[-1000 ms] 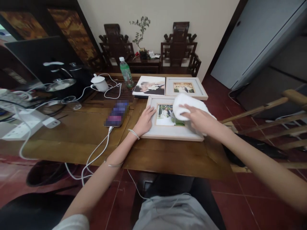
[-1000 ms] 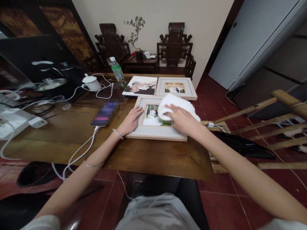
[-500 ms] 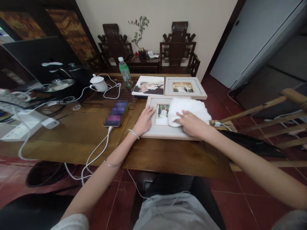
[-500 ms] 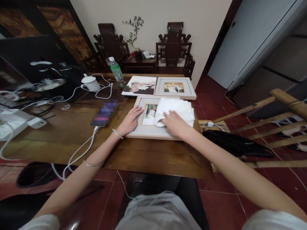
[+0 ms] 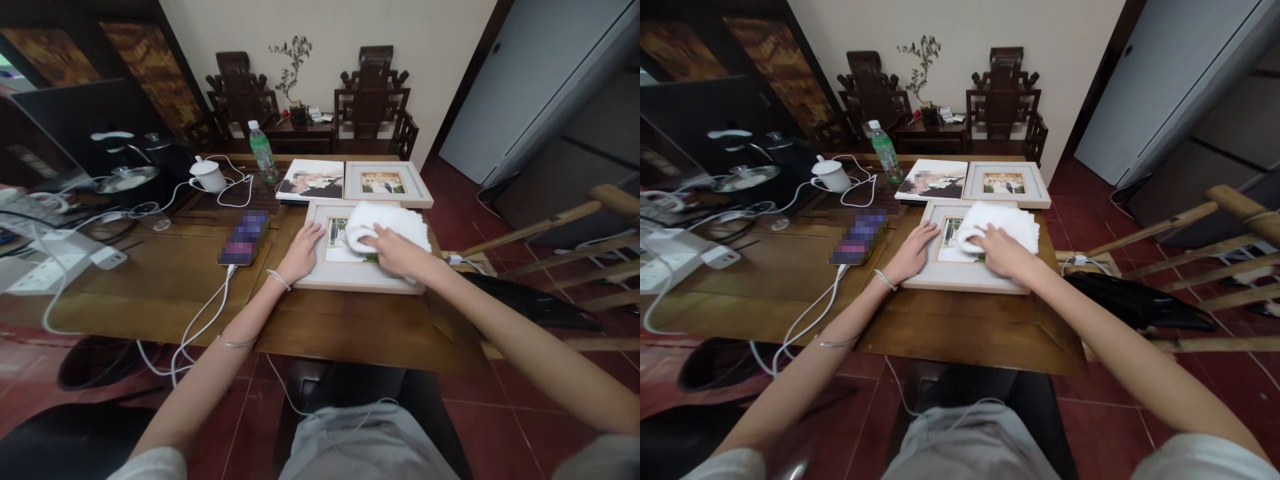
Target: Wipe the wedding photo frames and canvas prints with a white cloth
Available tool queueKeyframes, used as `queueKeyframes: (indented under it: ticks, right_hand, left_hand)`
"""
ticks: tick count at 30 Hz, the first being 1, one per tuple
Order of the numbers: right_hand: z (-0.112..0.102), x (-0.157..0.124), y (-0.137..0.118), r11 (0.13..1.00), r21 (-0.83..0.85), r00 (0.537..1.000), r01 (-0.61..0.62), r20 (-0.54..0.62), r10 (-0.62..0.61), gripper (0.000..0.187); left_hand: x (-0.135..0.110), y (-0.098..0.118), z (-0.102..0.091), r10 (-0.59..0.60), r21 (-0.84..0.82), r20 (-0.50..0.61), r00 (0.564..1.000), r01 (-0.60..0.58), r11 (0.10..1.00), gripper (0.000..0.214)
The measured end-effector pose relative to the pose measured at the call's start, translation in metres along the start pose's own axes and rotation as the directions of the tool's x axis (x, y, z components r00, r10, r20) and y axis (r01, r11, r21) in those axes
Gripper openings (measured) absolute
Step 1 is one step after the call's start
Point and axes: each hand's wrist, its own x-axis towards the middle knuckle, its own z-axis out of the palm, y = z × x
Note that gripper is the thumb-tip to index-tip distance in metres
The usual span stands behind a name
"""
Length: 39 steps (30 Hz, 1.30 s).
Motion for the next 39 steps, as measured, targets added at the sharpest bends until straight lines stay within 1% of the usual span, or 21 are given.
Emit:
queueKeyframes:
  ticks: [2,3,5,7,9,11,14,17,19,20,22,23,26,29,31,32,33,35,37,39]
  right_hand:
    - [0.011,0.020,0.018,0.998,-0.052,0.996,-0.035,-0.087,0.031,0.068]
    - [0.015,0.029,0.025,0.996,-0.072,0.993,-0.053,-0.108,0.045,0.067]
    - [0.021,0.042,0.032,0.992,-0.103,0.991,-0.080,-0.113,0.068,0.065]
    - [0.024,0.046,0.030,0.989,-0.127,0.994,-0.073,-0.090,0.062,0.063]
    - [0.024,0.038,0.020,0.989,-0.144,0.998,-0.041,-0.060,0.033,0.061]
    - [0.019,0.021,0.005,0.990,-0.137,1.000,0.010,-0.017,-0.013,0.059]
    - [0.000,-0.012,-0.022,0.993,-0.070,0.991,0.099,0.094,-0.092,0.060]
    - [-0.025,-0.039,-0.046,0.987,0.055,0.965,0.154,0.206,-0.162,0.059]
    - [-0.035,-0.046,-0.057,0.974,0.134,0.952,0.184,0.223,-0.211,0.056]
    - [-0.036,-0.046,-0.059,0.967,0.161,0.949,0.198,0.214,-0.230,0.056]
    - [-0.030,-0.039,-0.057,0.959,0.194,0.952,0.206,0.188,-0.243,0.059]
    - [-0.024,-0.033,-0.053,0.961,0.203,0.957,0.190,0.178,-0.227,0.061]
    - [-0.002,-0.007,-0.027,0.977,0.192,0.985,0.097,0.122,-0.122,0.067]
    - [0.013,0.026,0.005,0.992,0.120,0.999,0.034,-0.011,-0.033,0.070]
    - [0.018,0.049,0.022,0.998,0.065,0.995,0.011,-0.098,-0.004,0.070]
    - [0.020,0.059,0.027,0.999,0.037,0.992,0.002,-0.123,0.003,0.070]
    - [0.022,0.067,0.029,1.000,0.008,0.992,-0.005,-0.129,0.006,0.069]
    - [0.025,0.075,0.026,0.999,-0.041,0.995,-0.003,-0.101,-0.001,0.066]
    - [0.026,0.071,0.015,0.998,-0.063,0.999,0.020,-0.049,-0.023,0.065]
    - [0.023,0.057,-0.001,0.997,-0.049,0.999,0.054,0.000,-0.054,0.068]
  left_hand:
    - [0.000,0.000,0.000,0.003,0.008,-0.001,1.000,-0.003,1.000,0.062]
    - [0.000,-0.001,0.000,0.002,0.009,0.000,1.000,-0.002,1.000,0.061]
    - [0.000,-0.001,0.001,-0.004,0.007,-0.002,1.000,0.004,1.000,0.060]
    - [0.000,-0.001,0.001,-0.008,0.006,-0.009,1.000,0.008,1.000,0.060]
    - [0.000,0.000,0.002,-0.008,0.011,-0.017,1.000,0.008,1.000,0.059]
    - [0.000,0.001,0.002,-0.009,0.019,-0.019,1.000,0.009,1.000,0.056]
    - [0.001,0.004,0.002,-0.014,0.036,-0.013,1.000,0.014,0.999,0.054]
    - [0.002,0.006,0.001,-0.020,0.048,-0.013,1.000,0.021,0.999,0.054]
    - [0.002,0.007,0.000,-0.030,0.057,-0.010,1.000,0.030,0.998,0.053]
    - [0.002,0.008,0.000,-0.035,0.062,-0.006,0.999,0.035,0.997,0.052]
    - [0.002,0.009,-0.001,-0.043,0.070,0.003,0.999,0.043,0.997,0.051]
    - [0.002,0.009,-0.001,-0.044,0.072,0.007,0.999,0.043,0.996,0.051]
    - [0.002,0.007,-0.001,-0.034,0.066,0.013,0.999,0.033,0.997,0.051]
    - [0.001,0.005,-0.001,-0.020,0.053,0.005,1.000,0.019,0.998,0.052]
    - [0.001,0.004,-0.001,-0.011,0.045,-0.001,1.000,0.011,0.999,0.052]
    - [0.001,0.004,-0.001,-0.009,0.042,-0.004,1.000,0.009,0.999,0.052]
    - [0.001,0.004,-0.002,-0.008,0.042,-0.006,1.000,0.009,0.999,0.052]
    - [0.001,0.006,-0.002,-0.016,0.045,-0.004,1.000,0.016,0.999,0.051]
    - [0.002,0.008,-0.003,-0.027,0.054,0.006,1.000,0.027,0.998,0.049]
    - [0.002,0.009,-0.003,-0.037,0.059,0.014,0.999,0.036,0.998,0.048]
